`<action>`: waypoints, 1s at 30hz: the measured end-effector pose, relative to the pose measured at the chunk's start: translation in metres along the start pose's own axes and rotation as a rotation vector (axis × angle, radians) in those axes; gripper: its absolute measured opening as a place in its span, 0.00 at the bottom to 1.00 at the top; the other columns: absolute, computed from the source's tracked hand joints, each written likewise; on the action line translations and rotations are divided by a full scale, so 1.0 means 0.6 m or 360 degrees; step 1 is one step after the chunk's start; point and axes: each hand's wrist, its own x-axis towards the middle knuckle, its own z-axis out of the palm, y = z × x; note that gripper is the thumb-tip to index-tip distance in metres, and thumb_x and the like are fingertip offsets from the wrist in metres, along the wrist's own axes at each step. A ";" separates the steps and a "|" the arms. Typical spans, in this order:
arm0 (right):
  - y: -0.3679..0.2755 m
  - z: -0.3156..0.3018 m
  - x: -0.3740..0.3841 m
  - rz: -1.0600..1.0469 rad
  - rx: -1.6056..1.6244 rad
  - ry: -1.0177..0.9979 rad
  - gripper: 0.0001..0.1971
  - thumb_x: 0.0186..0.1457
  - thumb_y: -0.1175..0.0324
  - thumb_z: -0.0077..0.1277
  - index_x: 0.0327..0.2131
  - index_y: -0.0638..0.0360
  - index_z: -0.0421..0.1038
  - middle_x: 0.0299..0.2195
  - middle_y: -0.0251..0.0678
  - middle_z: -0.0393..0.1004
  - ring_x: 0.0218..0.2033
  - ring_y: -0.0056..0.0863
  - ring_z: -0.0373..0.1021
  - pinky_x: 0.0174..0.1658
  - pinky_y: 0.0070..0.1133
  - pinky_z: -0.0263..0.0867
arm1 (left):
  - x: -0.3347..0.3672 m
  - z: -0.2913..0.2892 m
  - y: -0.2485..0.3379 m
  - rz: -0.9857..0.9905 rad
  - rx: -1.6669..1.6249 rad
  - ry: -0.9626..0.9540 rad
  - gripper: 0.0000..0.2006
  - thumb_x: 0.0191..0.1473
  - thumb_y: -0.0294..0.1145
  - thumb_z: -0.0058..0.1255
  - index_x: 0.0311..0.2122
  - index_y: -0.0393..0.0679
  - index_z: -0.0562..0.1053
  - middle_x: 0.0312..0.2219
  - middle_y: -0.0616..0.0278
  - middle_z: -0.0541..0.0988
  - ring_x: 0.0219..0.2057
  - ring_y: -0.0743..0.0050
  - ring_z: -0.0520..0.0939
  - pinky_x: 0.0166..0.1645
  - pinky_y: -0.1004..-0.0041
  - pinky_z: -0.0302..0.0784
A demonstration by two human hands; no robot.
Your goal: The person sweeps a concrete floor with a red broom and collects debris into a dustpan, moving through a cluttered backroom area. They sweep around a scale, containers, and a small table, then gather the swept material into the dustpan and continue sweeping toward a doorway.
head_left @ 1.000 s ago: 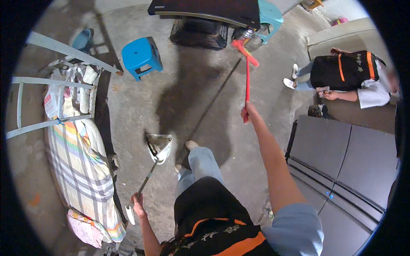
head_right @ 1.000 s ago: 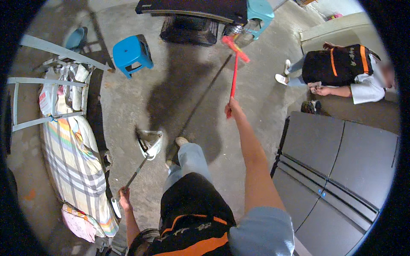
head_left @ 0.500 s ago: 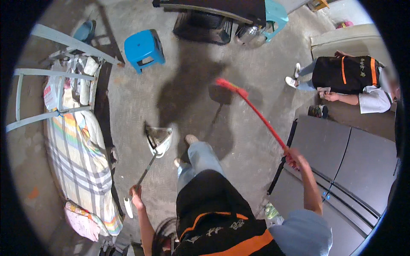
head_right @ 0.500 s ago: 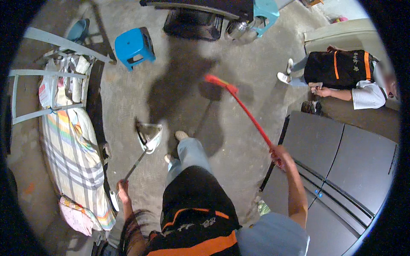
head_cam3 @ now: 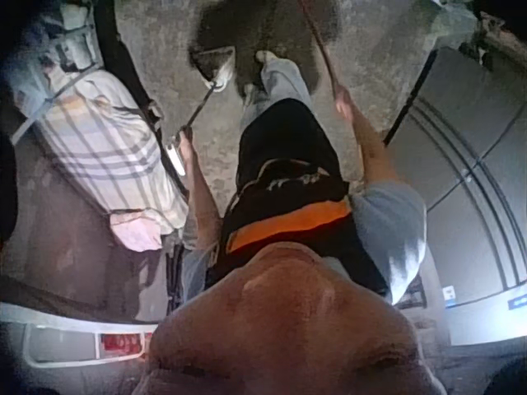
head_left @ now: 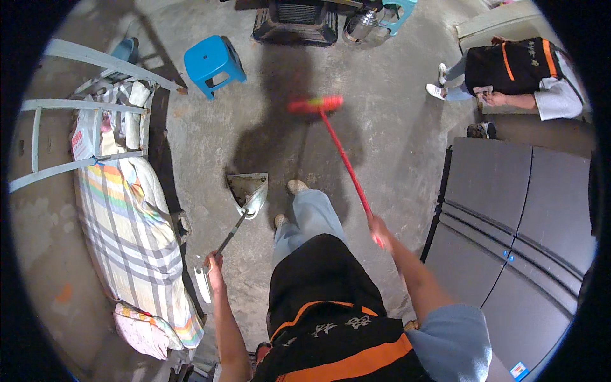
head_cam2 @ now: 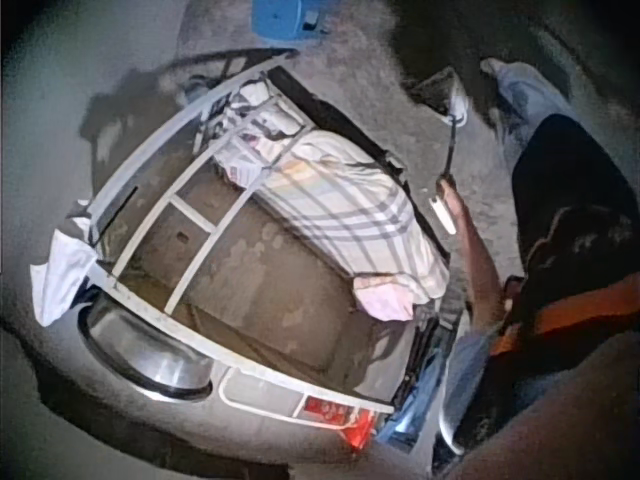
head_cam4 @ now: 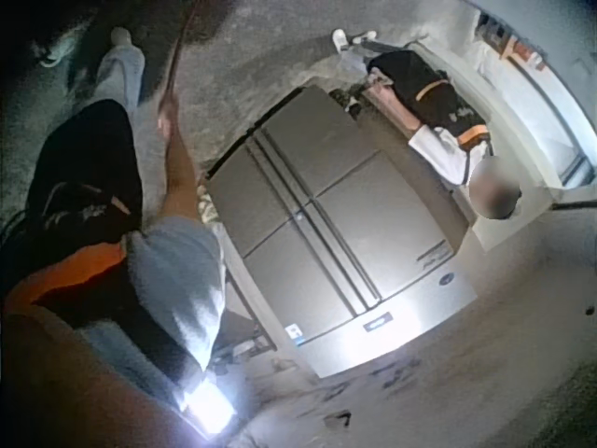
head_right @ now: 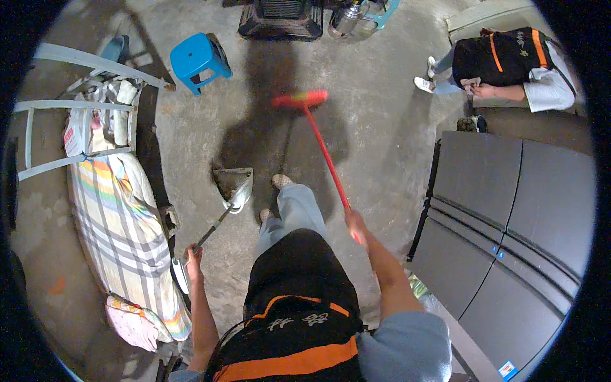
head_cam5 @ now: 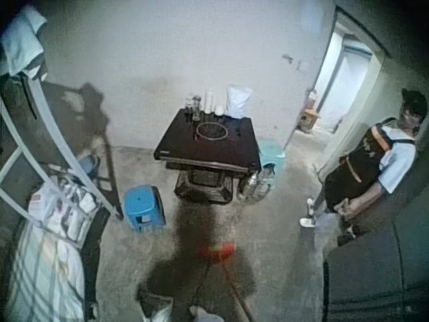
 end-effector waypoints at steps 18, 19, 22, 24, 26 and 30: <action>0.158 0.047 0.033 0.0091 0.0443 0.0091 0.19 0.50 0.52 0.32 0.20 0.60 0.58 0.09 0.36 0.60 0.07 0.29 0.59 0.09 0.26 0.54 | 0.020 -0.009 0.014 -0.0013 0.0165 -0.0181 0.16 0.50 0.42 0.40 0.37 0.39 0.66 0.34 0.62 0.68 0.33 0.73 0.73 0.39 0.79 0.68; 0.189 0.089 0.018 0.0106 0.0336 0.0204 0.22 0.50 0.49 0.30 0.21 0.61 0.59 0.10 0.38 0.62 0.09 0.35 0.62 0.11 0.28 0.56 | 0.016 -0.007 0.016 -0.0066 0.0158 -0.0095 0.16 0.50 0.41 0.40 0.38 0.39 0.65 0.35 0.62 0.68 0.33 0.72 0.73 0.39 0.79 0.68; 0.306 0.192 -0.115 -0.0053 -0.0038 0.0504 0.23 0.51 0.48 0.31 0.23 0.60 0.63 0.12 0.39 0.64 0.09 0.34 0.62 0.12 0.28 0.56 | 0.008 -0.016 0.012 -0.0022 0.0110 -0.0158 0.15 0.50 0.40 0.40 0.38 0.39 0.65 0.35 0.61 0.68 0.33 0.71 0.74 0.39 0.78 0.68; 0.365 0.212 -0.232 0.0718 0.0774 -0.0055 0.21 0.51 0.49 0.34 0.22 0.58 0.63 0.12 0.35 0.63 0.07 0.28 0.60 0.10 0.26 0.54 | 0.005 -0.022 0.004 0.0011 0.0003 -0.0264 0.15 0.50 0.39 0.40 0.38 0.39 0.66 0.35 0.60 0.68 0.33 0.70 0.74 0.39 0.77 0.69; 0.392 0.194 -0.324 0.0780 0.0835 -0.0088 0.22 0.51 0.48 0.34 0.21 0.58 0.63 0.12 0.36 0.63 0.08 0.30 0.60 0.11 0.27 0.55 | 0.002 -0.030 -0.007 -0.0006 -0.0016 -0.0216 0.16 0.50 0.40 0.40 0.39 0.39 0.65 0.36 0.58 0.67 0.35 0.69 0.73 0.41 0.77 0.68; 0.361 0.134 -0.371 0.0187 0.0304 0.0083 0.23 0.50 0.51 0.36 0.22 0.64 0.64 0.17 0.47 0.66 0.18 0.42 0.66 0.22 0.32 0.59 | -0.018 -0.069 -0.032 -0.0009 -0.0107 -0.0256 0.19 0.51 0.40 0.38 0.44 0.37 0.60 0.42 0.53 0.64 0.43 0.65 0.69 0.47 0.75 0.63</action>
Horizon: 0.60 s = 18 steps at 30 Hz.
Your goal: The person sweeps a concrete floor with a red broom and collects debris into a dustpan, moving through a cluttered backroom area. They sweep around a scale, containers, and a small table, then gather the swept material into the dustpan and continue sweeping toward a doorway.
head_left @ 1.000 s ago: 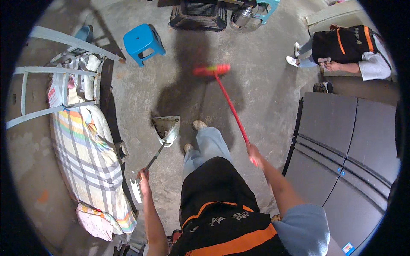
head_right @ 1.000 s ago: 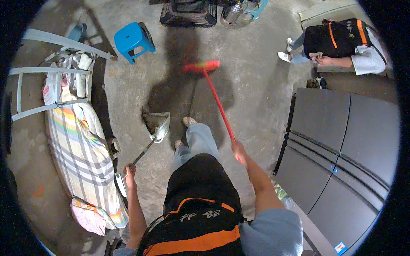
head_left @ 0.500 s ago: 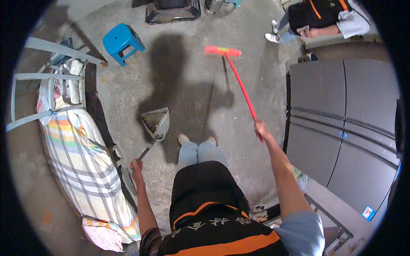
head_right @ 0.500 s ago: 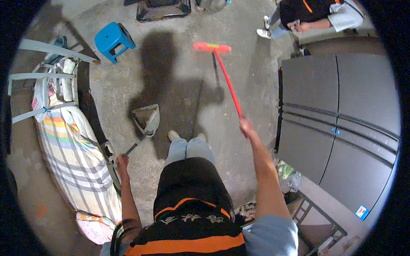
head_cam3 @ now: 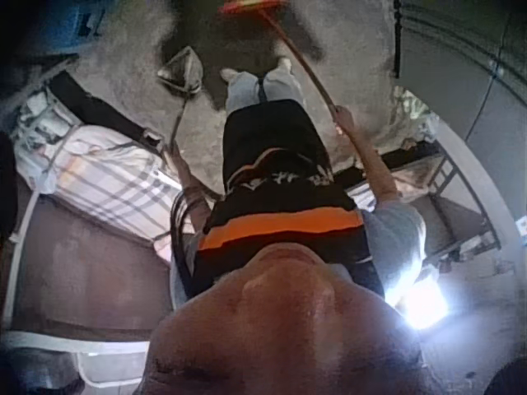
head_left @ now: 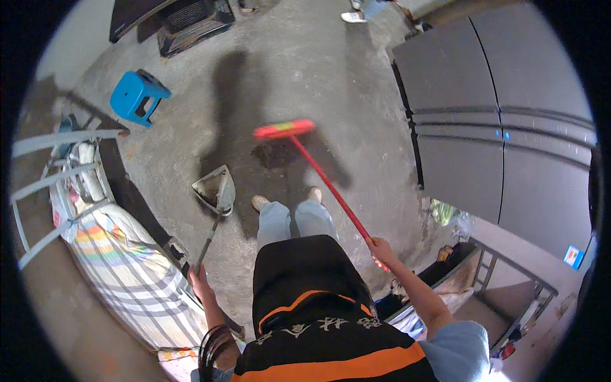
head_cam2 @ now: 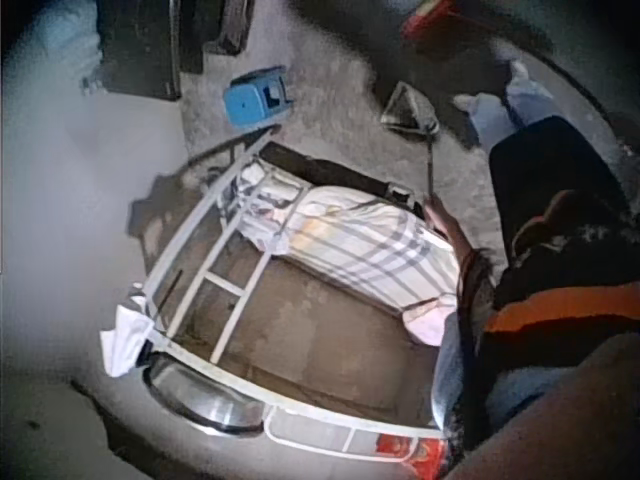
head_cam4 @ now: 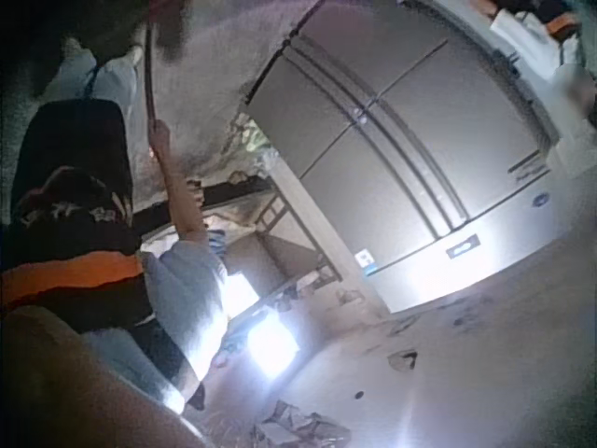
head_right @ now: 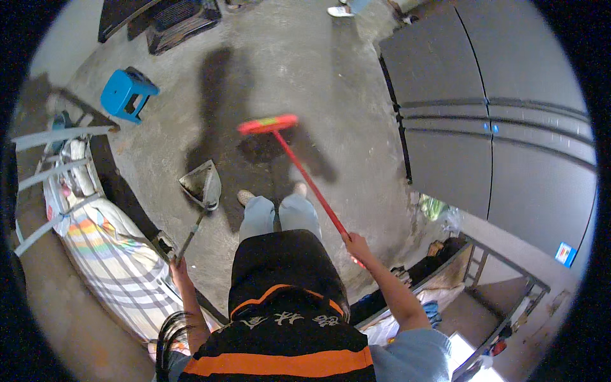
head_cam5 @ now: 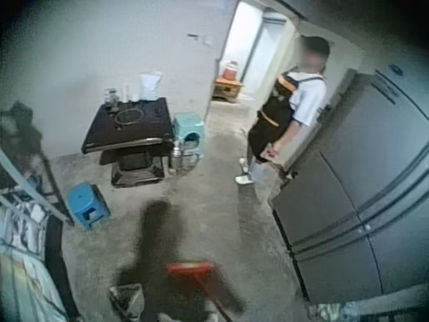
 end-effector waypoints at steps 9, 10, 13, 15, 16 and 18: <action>-0.269 0.181 0.278 -0.1112 -0.0377 0.0009 0.20 0.49 0.54 0.35 0.23 0.63 0.68 0.20 0.47 0.69 0.24 0.38 0.69 0.25 0.30 0.64 | -0.212 -0.145 -0.005 0.0060 -0.0208 0.0073 0.19 0.50 0.33 0.38 0.44 0.29 0.60 0.38 0.44 0.67 0.42 0.56 0.69 0.50 0.69 0.63; -0.266 0.191 0.298 -0.1248 -0.0591 -0.0031 0.20 0.49 0.55 0.35 0.24 0.63 0.69 0.23 0.48 0.70 0.27 0.39 0.69 0.28 0.32 0.64 | -0.232 -0.159 -0.002 0.0135 -0.0044 0.0190 0.19 0.50 0.33 0.38 0.43 0.29 0.60 0.37 0.42 0.67 0.41 0.53 0.69 0.49 0.68 0.65; -0.165 0.138 0.319 -0.0846 -0.0448 -0.0281 0.17 0.47 0.56 0.37 0.30 0.57 0.70 0.30 0.44 0.71 0.33 0.40 0.68 0.34 0.33 0.64 | -0.282 -0.177 0.001 0.0143 -0.0281 0.0324 0.19 0.49 0.34 0.40 0.41 0.28 0.61 0.36 0.40 0.67 0.41 0.52 0.70 0.48 0.66 0.67; -0.042 0.042 0.307 -0.0418 -0.0425 -0.0144 0.22 0.46 0.51 0.35 0.34 0.57 0.69 0.35 0.44 0.70 0.37 0.42 0.66 0.40 0.33 0.60 | -0.298 -0.173 -0.003 0.0168 -0.0013 0.0373 0.19 0.50 0.35 0.39 0.39 0.27 0.61 0.35 0.41 0.67 0.39 0.53 0.71 0.46 0.68 0.69; 0.024 -0.016 0.296 -0.0407 -0.0406 -0.0203 0.23 0.46 0.49 0.35 0.34 0.56 0.70 0.35 0.44 0.69 0.37 0.43 0.66 0.40 0.33 0.60 | -0.304 -0.166 -0.008 0.0191 0.0087 0.0395 0.19 0.50 0.35 0.38 0.39 0.27 0.61 0.35 0.41 0.67 0.38 0.54 0.72 0.46 0.69 0.70; 0.145 -0.134 0.266 -0.0221 -0.0756 -0.0030 0.22 0.45 0.47 0.37 0.33 0.53 0.70 0.33 0.43 0.70 0.36 0.41 0.66 0.38 0.31 0.61 | -0.308 -0.145 -0.015 0.0300 0.0527 0.0381 0.18 0.51 0.35 0.37 0.40 0.28 0.61 0.34 0.43 0.68 0.36 0.55 0.73 0.44 0.70 0.71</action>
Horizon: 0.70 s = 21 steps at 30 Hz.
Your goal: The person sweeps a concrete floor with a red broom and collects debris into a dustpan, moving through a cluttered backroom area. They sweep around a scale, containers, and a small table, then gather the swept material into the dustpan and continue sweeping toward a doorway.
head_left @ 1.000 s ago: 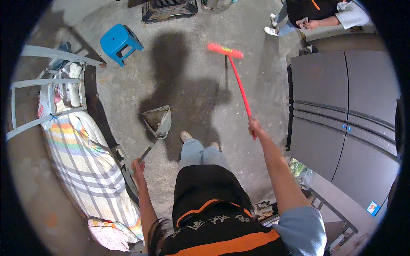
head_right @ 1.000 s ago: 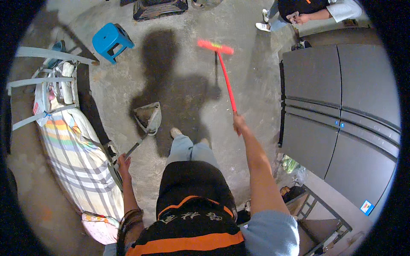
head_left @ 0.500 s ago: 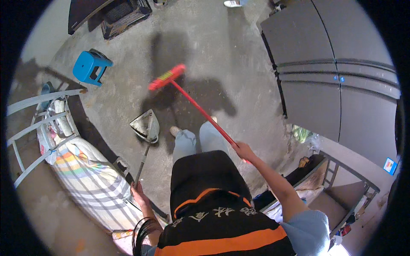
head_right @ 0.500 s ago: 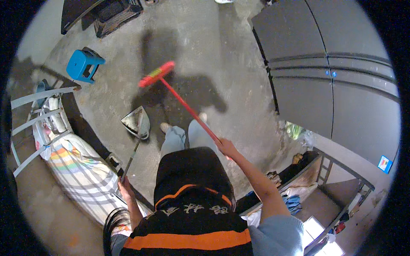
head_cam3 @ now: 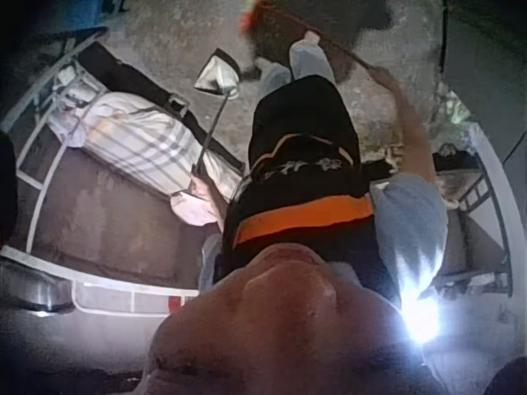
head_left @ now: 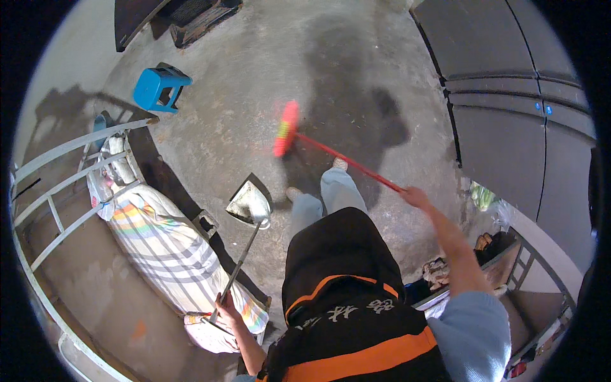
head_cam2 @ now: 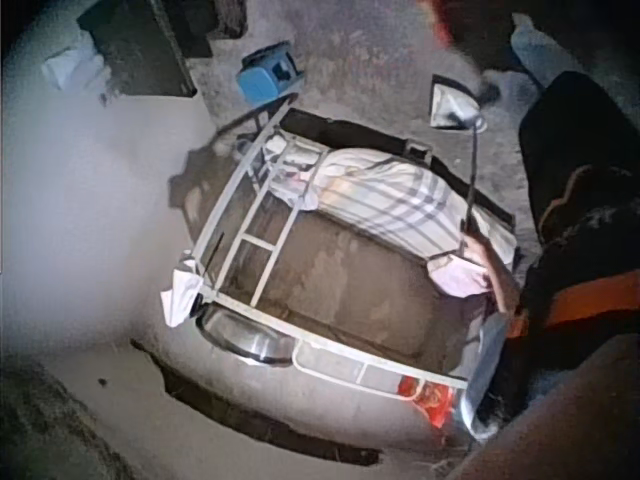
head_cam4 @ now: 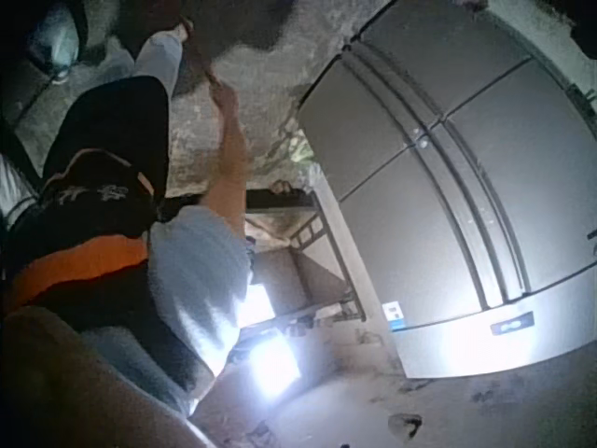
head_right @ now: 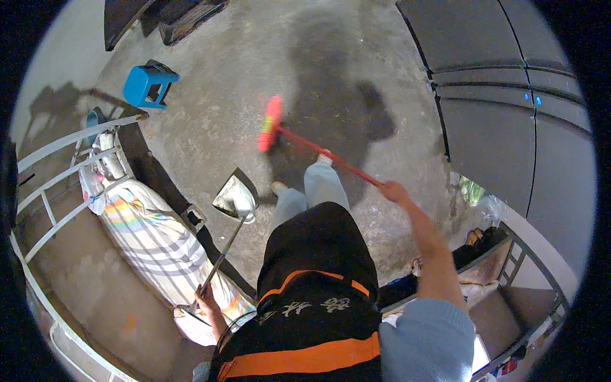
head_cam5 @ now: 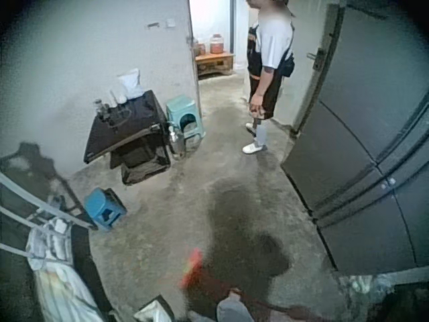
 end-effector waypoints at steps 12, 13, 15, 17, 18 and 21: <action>0.116 -0.141 -0.031 0.0318 0.1246 0.0116 0.21 0.47 0.50 0.42 0.34 0.58 0.68 0.11 0.29 0.62 0.08 0.19 0.56 0.13 0.20 0.53 | 0.034 0.160 0.086 -0.0220 -0.0507 -0.0324 0.20 0.52 0.37 0.36 0.43 0.28 0.61 0.37 0.44 0.68 0.40 0.58 0.71 0.48 0.69 0.66; 0.077 -0.132 0.007 0.0112 0.1283 0.0245 0.21 0.48 0.50 0.41 0.34 0.60 0.67 0.13 0.29 0.63 0.11 0.19 0.58 0.15 0.21 0.54 | 0.040 0.180 0.099 -0.0259 -0.0438 -0.0370 0.20 0.52 0.36 0.36 0.44 0.29 0.60 0.38 0.45 0.68 0.41 0.57 0.71 0.50 0.69 0.65; 0.006 -0.098 0.070 -0.0086 0.1375 0.0379 0.23 0.49 0.50 0.38 0.34 0.62 0.67 0.18 0.36 0.69 0.17 0.27 0.64 0.21 0.25 0.58 | 0.051 0.218 0.130 0.0299 0.0545 -0.0537 0.19 0.51 0.36 0.38 0.44 0.31 0.61 0.37 0.45 0.69 0.41 0.58 0.70 0.49 0.69 0.65; -0.039 -0.039 0.089 -0.0021 0.1033 0.0476 0.23 0.50 0.48 0.33 0.32 0.61 0.65 0.13 0.32 0.62 0.11 0.20 0.58 0.13 0.20 0.53 | 0.059 0.259 0.166 0.0225 0.0030 -0.0789 0.18 0.51 0.35 0.38 0.43 0.32 0.62 0.36 0.48 0.69 0.40 0.59 0.71 0.49 0.70 0.65; -0.047 -0.002 0.076 0.0175 0.1233 0.0306 0.25 0.50 0.47 0.32 0.31 0.62 0.65 0.14 0.35 0.63 0.13 0.25 0.61 0.15 0.24 0.55 | 0.061 0.280 0.185 0.0148 0.0104 -0.0740 0.18 0.51 0.36 0.39 0.43 0.32 0.62 0.36 0.49 0.69 0.39 0.60 0.71 0.48 0.70 0.66; -0.026 0.117 -0.042 0.0460 0.1064 0.0197 0.28 0.50 0.47 0.29 0.32 0.66 0.66 0.28 0.54 0.69 0.34 0.48 0.66 0.35 0.36 0.60 | 0.065 0.340 0.242 0.0014 -0.0140 -0.0847 0.18 0.50 0.36 0.40 0.42 0.34 0.64 0.36 0.52 0.69 0.38 0.65 0.72 0.45 0.73 0.67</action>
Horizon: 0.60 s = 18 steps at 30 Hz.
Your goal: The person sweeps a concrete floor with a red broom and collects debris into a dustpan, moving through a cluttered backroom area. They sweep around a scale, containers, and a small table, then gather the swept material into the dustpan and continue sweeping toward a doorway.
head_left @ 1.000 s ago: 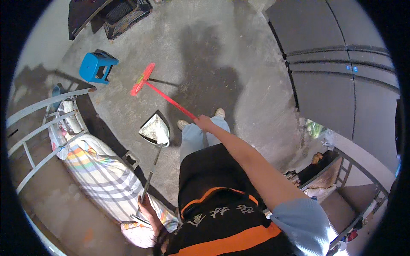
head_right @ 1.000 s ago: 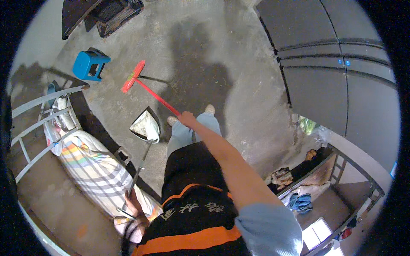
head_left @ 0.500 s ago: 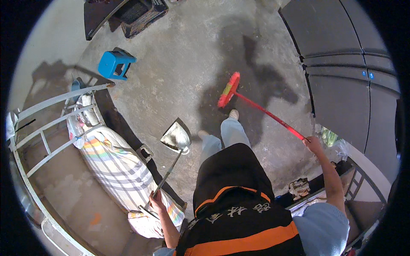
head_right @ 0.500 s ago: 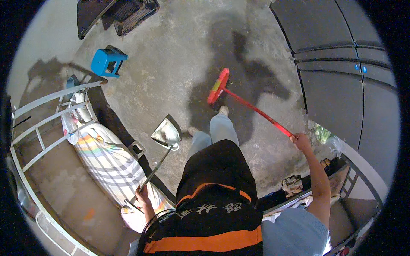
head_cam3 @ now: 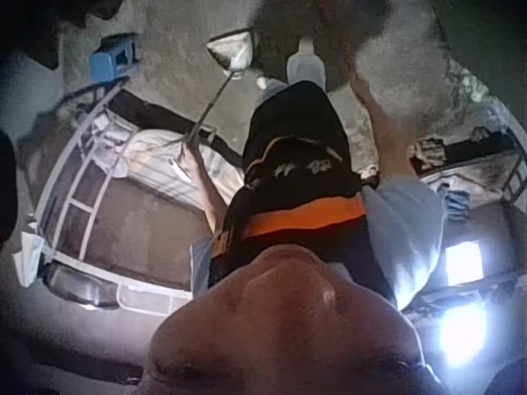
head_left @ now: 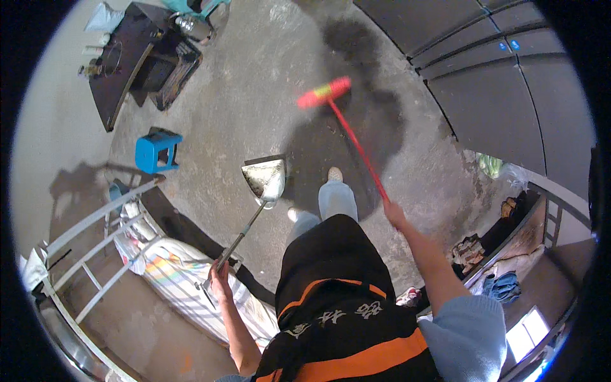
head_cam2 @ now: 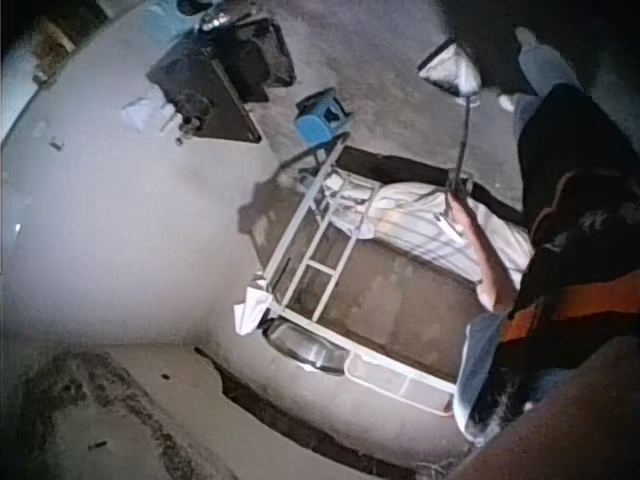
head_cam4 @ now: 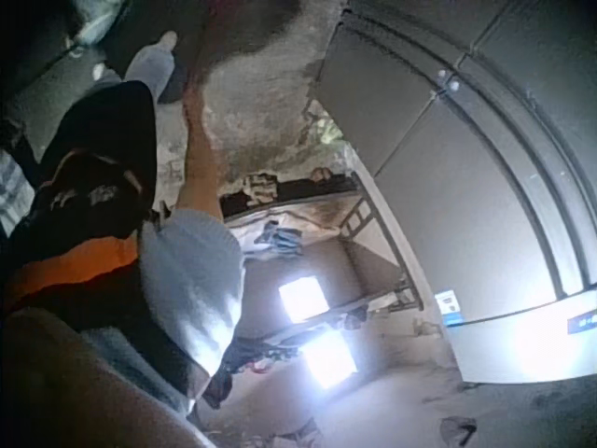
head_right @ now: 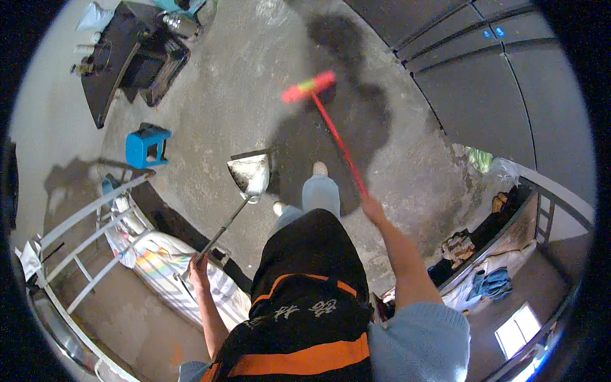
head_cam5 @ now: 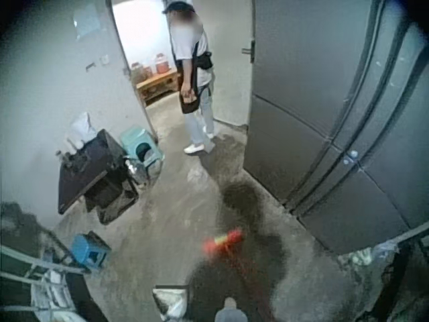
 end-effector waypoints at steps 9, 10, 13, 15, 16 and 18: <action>0.142 -0.046 -0.175 0.0658 0.1096 -0.0304 0.23 0.47 0.45 0.38 0.18 0.57 0.60 0.07 0.28 0.55 0.03 0.22 0.50 0.05 0.22 0.42 | 0.123 0.165 0.112 0.0120 0.0568 -0.0506 0.19 0.49 0.37 0.44 0.41 0.30 0.65 0.37 0.49 0.70 0.37 0.63 0.74 0.44 0.71 0.70; 0.126 -0.042 -0.155 0.0756 0.1130 -0.0278 0.23 0.47 0.45 0.38 0.18 0.57 0.60 0.07 0.28 0.54 0.03 0.23 0.51 0.05 0.23 0.43 | 0.141 0.181 0.117 0.0182 0.0595 -0.0604 0.19 0.49 0.38 0.45 0.40 0.30 0.65 0.36 0.50 0.70 0.37 0.63 0.74 0.43 0.71 0.70; 0.055 -0.005 -0.064 0.0265 0.1271 0.0168 0.20 0.47 0.50 0.41 0.17 0.57 0.59 0.07 0.31 0.55 0.03 0.29 0.52 0.06 0.27 0.46 | 0.210 0.229 0.133 0.0262 0.0764 -0.0901 0.14 0.50 0.32 0.42 0.39 0.31 0.67 0.34 0.53 0.72 0.35 0.67 0.75 0.42 0.74 0.70; -0.005 0.045 -0.019 0.0521 0.1387 -0.0021 0.22 0.48 0.48 0.38 0.14 0.55 0.56 0.07 0.32 0.56 0.05 0.27 0.53 0.07 0.27 0.48 | 0.260 0.257 0.144 0.0340 0.0736 -0.1146 0.12 0.50 0.29 0.42 0.38 0.33 0.68 0.32 0.55 0.73 0.34 0.70 0.75 0.40 0.75 0.71; -0.036 0.077 -0.014 0.0344 0.1364 0.0087 0.23 0.48 0.46 0.37 0.13 0.55 0.55 0.07 0.33 0.57 0.05 0.27 0.54 0.08 0.27 0.49 | 0.287 0.273 0.152 0.0318 0.0908 -0.1153 0.12 0.50 0.29 0.42 0.38 0.33 0.68 0.32 0.55 0.73 0.33 0.70 0.75 0.40 0.75 0.71; -0.096 0.148 -0.048 0.0310 0.1472 -0.0085 0.27 0.48 0.43 0.33 0.11 0.56 0.58 0.07 0.36 0.60 0.06 0.30 0.58 0.09 0.29 0.53 | 0.335 0.295 0.166 0.0457 0.0990 -0.1290 0.11 0.49 0.27 0.43 0.37 0.33 0.68 0.31 0.56 0.73 0.32 0.71 0.76 0.39 0.76 0.71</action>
